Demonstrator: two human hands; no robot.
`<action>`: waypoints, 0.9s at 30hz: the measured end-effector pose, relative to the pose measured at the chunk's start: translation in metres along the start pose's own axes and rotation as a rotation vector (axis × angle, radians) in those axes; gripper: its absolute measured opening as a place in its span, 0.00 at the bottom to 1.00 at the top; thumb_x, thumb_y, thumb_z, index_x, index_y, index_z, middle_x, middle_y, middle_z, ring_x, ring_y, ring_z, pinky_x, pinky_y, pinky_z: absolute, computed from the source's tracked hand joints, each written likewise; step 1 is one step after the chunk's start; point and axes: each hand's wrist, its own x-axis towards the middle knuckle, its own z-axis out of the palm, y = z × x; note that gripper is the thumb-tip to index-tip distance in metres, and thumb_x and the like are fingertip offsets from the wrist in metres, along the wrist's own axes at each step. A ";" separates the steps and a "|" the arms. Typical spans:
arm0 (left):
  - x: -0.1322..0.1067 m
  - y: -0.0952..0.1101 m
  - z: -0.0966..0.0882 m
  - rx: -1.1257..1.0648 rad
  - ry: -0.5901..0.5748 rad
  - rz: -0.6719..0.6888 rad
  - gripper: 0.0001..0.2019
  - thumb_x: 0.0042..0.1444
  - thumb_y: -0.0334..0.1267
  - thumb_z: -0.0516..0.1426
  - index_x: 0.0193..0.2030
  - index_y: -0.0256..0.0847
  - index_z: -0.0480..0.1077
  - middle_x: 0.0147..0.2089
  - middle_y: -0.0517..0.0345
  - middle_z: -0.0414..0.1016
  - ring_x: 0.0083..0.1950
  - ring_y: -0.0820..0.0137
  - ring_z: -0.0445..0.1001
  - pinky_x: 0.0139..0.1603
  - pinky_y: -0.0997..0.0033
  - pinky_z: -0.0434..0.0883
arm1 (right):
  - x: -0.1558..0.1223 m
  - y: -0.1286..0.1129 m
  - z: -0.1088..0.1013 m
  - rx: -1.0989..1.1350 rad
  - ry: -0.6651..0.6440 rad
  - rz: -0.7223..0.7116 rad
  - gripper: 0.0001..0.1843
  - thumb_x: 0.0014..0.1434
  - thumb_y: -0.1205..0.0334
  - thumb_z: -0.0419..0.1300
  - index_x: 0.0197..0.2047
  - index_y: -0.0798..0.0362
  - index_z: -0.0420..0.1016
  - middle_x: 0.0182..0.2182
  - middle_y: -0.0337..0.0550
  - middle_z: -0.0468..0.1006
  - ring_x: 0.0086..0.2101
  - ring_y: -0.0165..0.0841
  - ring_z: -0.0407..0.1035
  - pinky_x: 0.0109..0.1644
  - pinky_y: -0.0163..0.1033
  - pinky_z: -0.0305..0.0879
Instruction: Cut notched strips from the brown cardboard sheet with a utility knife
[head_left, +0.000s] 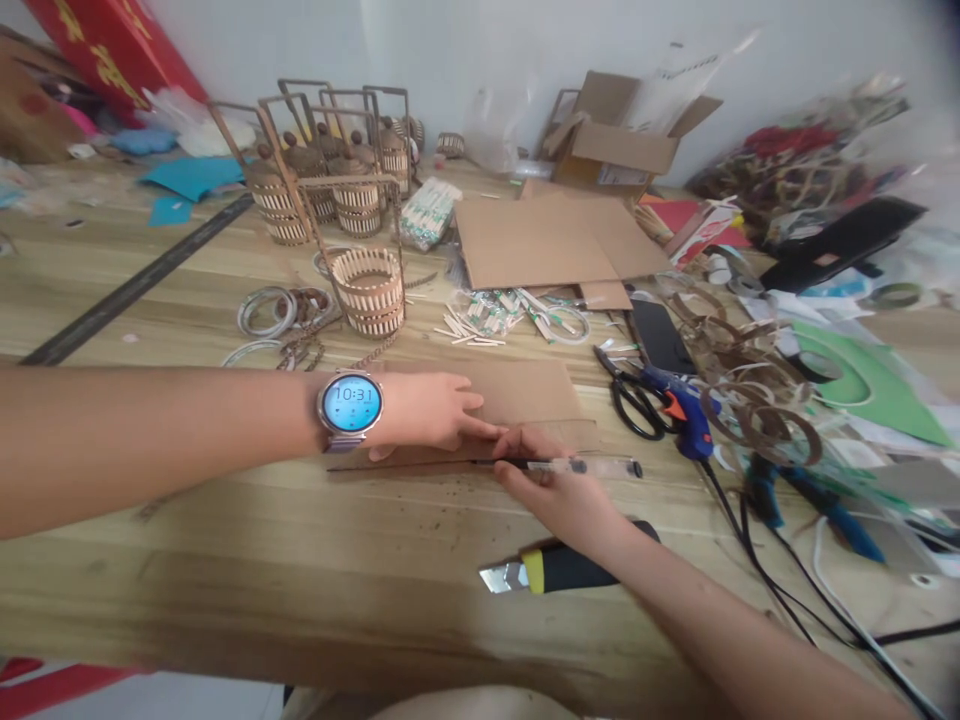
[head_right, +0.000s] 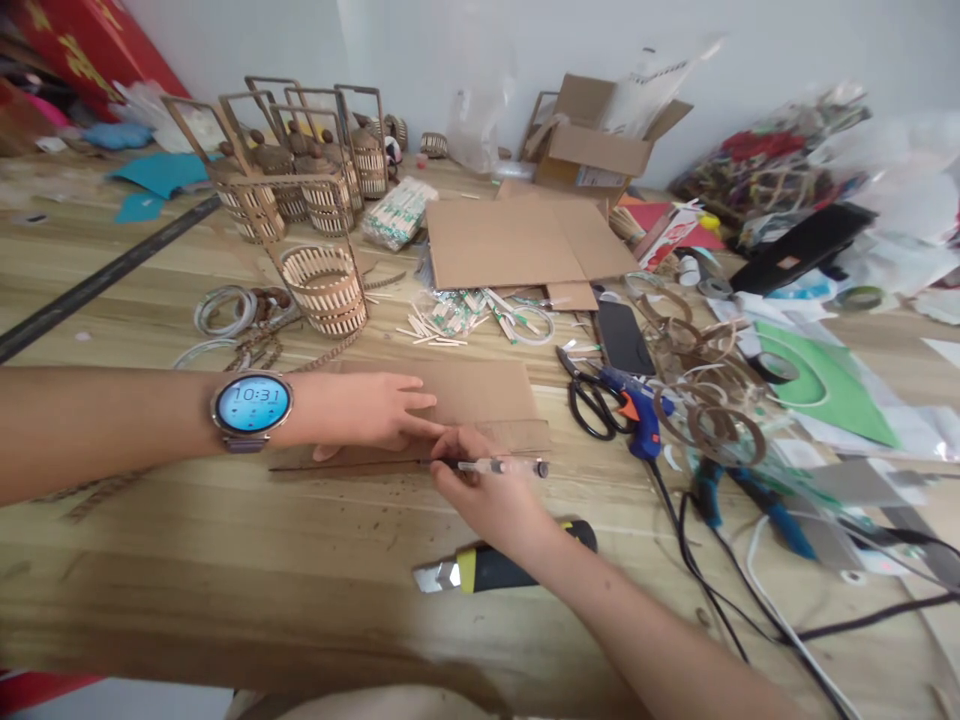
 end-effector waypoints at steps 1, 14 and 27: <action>0.000 0.000 -0.001 0.018 -0.011 -0.002 0.28 0.15 0.29 0.75 0.31 0.48 0.77 0.71 0.65 0.63 0.61 0.47 0.66 0.63 0.54 0.66 | 0.000 -0.001 0.001 0.004 0.002 -0.003 0.03 0.56 0.60 0.55 0.33 0.47 0.69 0.29 0.37 0.78 0.30 0.32 0.71 0.31 0.35 0.66; 0.004 -0.001 -0.011 -0.096 -0.159 -0.032 0.32 0.12 0.25 0.73 0.33 0.47 0.78 0.77 0.66 0.51 0.67 0.44 0.60 0.65 0.55 0.63 | -0.012 0.020 -0.045 -0.103 0.119 0.020 0.08 0.57 0.56 0.57 0.30 0.49 0.73 0.27 0.39 0.77 0.30 0.34 0.72 0.33 0.37 0.67; 0.003 -0.007 0.007 -0.014 -0.069 0.016 0.32 0.12 0.29 0.74 0.34 0.47 0.78 0.78 0.67 0.50 0.66 0.42 0.63 0.64 0.51 0.67 | -0.044 0.038 -0.110 -0.316 0.458 0.139 0.07 0.55 0.53 0.60 0.30 0.46 0.73 0.25 0.38 0.76 0.27 0.35 0.70 0.29 0.39 0.63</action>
